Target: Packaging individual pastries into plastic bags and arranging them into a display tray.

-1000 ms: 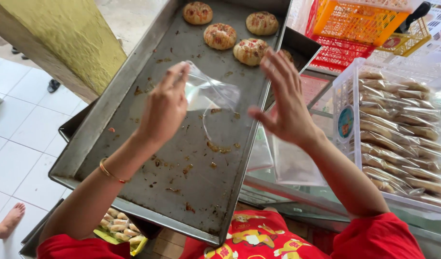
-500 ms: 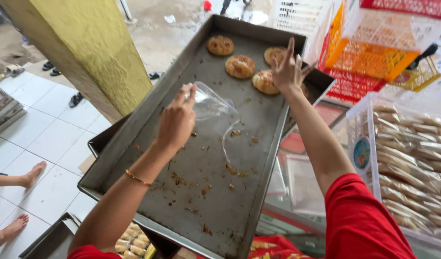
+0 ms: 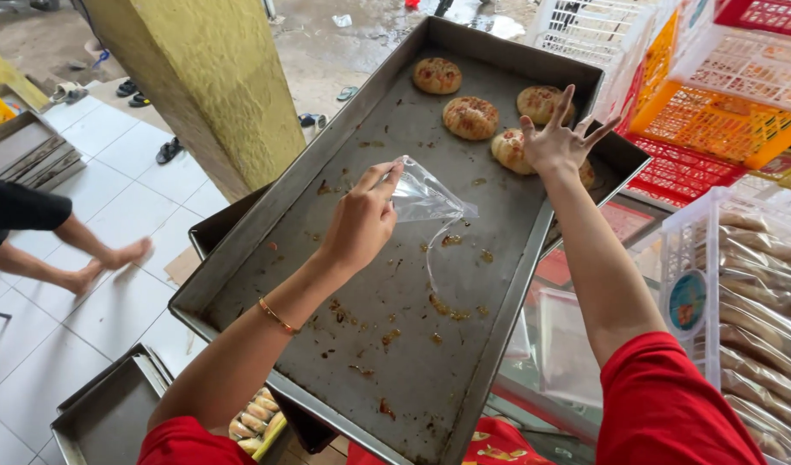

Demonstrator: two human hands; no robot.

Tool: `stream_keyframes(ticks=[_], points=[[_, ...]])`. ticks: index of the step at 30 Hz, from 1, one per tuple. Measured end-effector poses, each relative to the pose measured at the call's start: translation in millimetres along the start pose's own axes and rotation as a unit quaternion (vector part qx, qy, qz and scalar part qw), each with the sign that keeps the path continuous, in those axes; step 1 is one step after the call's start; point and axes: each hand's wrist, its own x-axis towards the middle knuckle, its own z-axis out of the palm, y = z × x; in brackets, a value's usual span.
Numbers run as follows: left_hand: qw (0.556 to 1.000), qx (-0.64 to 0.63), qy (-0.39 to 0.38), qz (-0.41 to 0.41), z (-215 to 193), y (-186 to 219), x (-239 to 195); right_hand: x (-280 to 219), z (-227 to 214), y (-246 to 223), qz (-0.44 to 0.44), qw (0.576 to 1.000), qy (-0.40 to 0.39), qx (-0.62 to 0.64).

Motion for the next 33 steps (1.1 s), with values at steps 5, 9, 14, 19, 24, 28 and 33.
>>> stream_keyframes(ticks=[5,9,14,19,24,28,33], points=[[1.000,-0.007,0.000,-0.016,0,-4,1,-5,-16,-5,-0.003,1.000,-0.030,-0.001],[0.999,-0.011,0.028,0.019,1,-8,0,-5,-27,-6,0.019,0.996,-0.085,0.030],[1.000,-0.006,0.003,-0.023,-3,0,-2,-14,-40,-10,0.015,0.992,-0.104,0.071],[1.000,-0.014,0.021,0.008,2,-4,-2,-22,-49,-12,0.017,0.992,-0.084,0.096],[1.000,-0.023,0.015,0.008,1,-2,-3,-17,-42,-10,0.020,0.992,-0.074,0.097],[1.000,-0.020,0.011,0.014,-1,0,-4,-10,-33,-4,0.024,0.992,-0.081,0.090],[0.999,-0.033,0.008,0.016,-2,3,-5,-6,-25,2,0.027,0.991,-0.065,0.116]])
